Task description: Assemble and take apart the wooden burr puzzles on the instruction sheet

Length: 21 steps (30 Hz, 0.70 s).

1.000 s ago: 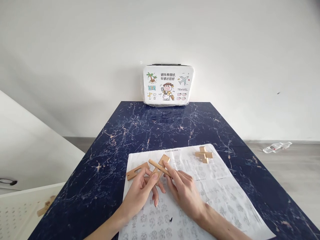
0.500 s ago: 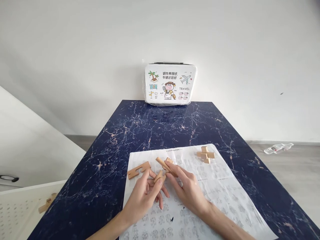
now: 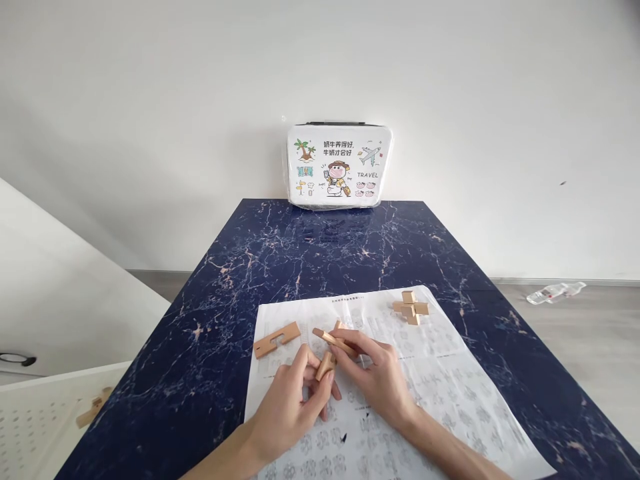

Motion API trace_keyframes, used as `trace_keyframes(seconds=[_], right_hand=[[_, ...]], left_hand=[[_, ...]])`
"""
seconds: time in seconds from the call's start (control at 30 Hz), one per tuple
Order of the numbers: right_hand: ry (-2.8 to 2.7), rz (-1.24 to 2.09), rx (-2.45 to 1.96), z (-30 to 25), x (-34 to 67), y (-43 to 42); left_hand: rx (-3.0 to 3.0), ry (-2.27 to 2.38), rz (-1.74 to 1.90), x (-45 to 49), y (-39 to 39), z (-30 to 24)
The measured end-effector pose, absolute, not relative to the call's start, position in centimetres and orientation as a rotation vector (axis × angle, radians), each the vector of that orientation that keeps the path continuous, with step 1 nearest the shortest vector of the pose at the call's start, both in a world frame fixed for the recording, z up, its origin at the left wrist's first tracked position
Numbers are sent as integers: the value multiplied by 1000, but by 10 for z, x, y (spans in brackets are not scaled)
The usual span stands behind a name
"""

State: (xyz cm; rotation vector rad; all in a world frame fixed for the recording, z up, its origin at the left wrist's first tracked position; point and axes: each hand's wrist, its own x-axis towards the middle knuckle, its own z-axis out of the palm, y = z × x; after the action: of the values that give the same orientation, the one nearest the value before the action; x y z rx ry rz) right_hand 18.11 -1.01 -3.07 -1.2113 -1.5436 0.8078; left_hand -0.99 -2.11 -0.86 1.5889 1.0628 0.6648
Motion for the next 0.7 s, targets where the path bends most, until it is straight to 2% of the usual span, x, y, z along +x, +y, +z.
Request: trace_keyframes(seconds=[0.37, 0.5, 0.7], right_hand=[[-1501, 829, -1200, -34, 184, -8], [-1414, 924, -1204, -33, 185, -6], [-1302, 1083, -1167, -30, 188, -3]], left_hand=[[1827, 1055, 743, -19, -13, 1], [2146, 1313, 1003, -38, 6, 1], [2460, 1691, 923, -60, 32, -11]])
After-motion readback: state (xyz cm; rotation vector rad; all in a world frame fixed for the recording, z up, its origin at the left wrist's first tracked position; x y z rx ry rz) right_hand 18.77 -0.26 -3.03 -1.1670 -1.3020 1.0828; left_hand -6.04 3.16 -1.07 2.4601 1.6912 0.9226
